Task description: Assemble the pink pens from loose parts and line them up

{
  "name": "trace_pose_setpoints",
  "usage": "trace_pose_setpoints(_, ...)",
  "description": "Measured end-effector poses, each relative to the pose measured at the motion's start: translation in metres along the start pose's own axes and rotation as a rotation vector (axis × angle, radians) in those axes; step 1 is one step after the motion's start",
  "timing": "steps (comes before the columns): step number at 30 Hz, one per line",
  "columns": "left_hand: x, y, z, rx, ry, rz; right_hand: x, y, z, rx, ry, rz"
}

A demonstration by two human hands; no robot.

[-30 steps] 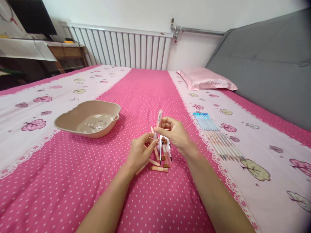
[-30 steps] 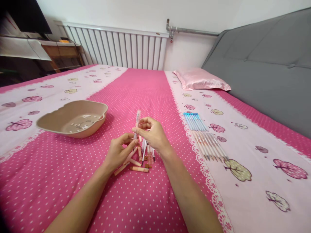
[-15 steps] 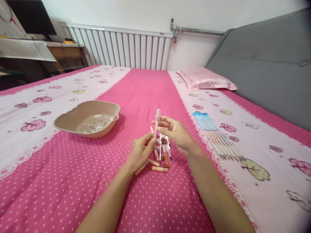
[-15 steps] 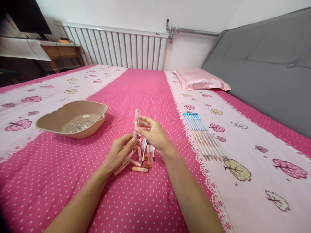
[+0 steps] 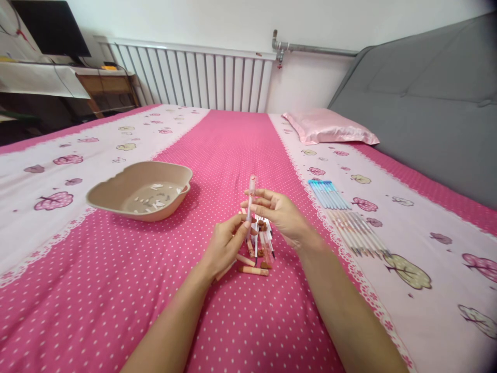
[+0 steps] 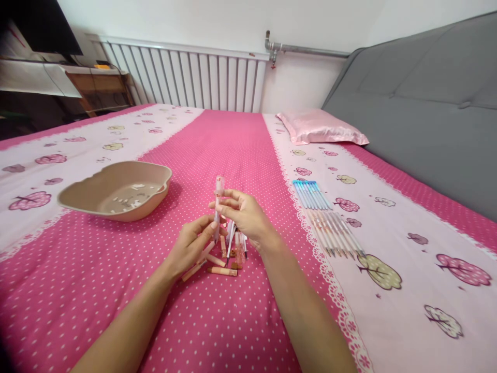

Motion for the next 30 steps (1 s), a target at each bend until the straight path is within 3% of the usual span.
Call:
trace_pose_setpoints(18, 0.0010, -0.0004, -0.0029, 0.060, 0.035, -0.045, 0.0037, -0.0034, -0.0055, -0.081, -0.045, -0.096)
trace_pose_setpoints(30, 0.0019, -0.0003, -0.0047, -0.011, 0.002, -0.067, 0.0015, -0.0016, -0.0059, -0.054, -0.007, -0.035)
Point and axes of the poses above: each hand's wrist, its own x-axis towards the middle knuckle, its own y-axis out of the palm, z = x × y, the point moved 3 cm from there along x, towards the middle knuckle, and after that the axes turned 11 degrees about -z, right-handed, at the moved point
